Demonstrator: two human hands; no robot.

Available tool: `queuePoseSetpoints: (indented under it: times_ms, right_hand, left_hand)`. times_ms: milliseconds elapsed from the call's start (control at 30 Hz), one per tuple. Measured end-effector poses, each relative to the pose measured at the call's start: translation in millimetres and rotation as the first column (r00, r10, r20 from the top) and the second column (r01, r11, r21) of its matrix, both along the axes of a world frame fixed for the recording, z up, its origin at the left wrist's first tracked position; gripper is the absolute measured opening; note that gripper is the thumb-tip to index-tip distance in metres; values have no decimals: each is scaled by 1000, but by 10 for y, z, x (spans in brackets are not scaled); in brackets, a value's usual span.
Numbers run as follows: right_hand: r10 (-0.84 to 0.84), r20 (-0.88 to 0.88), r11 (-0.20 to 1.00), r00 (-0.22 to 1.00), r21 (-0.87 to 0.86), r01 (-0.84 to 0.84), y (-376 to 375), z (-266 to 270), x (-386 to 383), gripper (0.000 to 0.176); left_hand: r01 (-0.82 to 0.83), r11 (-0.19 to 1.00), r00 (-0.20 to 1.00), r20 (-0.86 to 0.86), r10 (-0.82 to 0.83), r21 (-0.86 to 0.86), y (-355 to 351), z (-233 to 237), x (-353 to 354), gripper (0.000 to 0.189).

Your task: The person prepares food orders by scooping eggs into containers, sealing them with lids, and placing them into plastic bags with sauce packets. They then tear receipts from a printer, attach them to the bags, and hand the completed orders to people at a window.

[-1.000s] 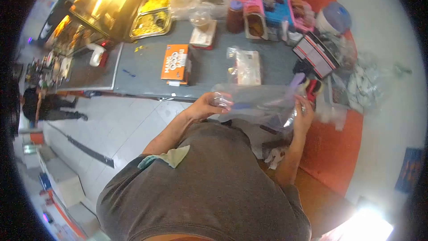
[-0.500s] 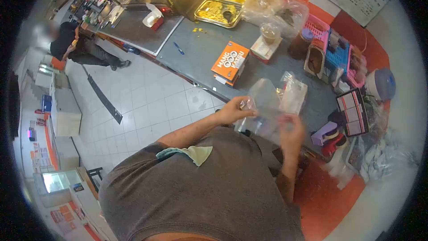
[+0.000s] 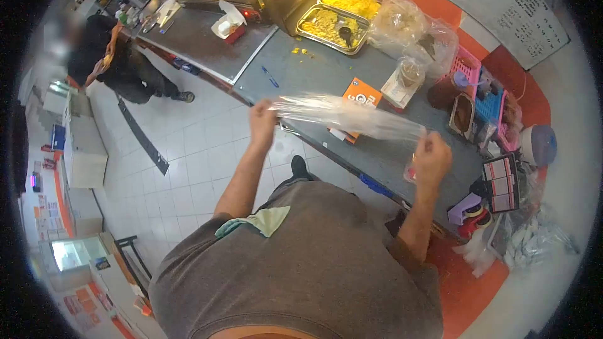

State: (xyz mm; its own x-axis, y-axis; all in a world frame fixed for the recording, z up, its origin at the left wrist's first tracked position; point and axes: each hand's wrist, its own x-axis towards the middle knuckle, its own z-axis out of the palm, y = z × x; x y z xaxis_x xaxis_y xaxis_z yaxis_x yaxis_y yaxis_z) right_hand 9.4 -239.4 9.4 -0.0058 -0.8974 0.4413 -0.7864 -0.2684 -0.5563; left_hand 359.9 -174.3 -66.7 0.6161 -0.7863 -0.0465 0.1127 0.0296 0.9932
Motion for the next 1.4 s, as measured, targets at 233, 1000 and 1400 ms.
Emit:
queuePoseSetpoints:
  times_ms: [233,1000,1400]
  right_hand:
    - [434,-21,901,901,-18,-434,59,185,1623,52]
    - [-145,672,666,726,609,-431,-224,-927,2333,14]
    - [-377,926,452,14,197,-870,-349,-657,2292,26]
  left_hand:
    - [-52,995,982,-183,35,-88,-79,710,735,28]
    - [854,194,187,64,-980,482,-244,-171,2487,28]
    - [756,626,551,330,-767,191,-128,-441,2513,17]
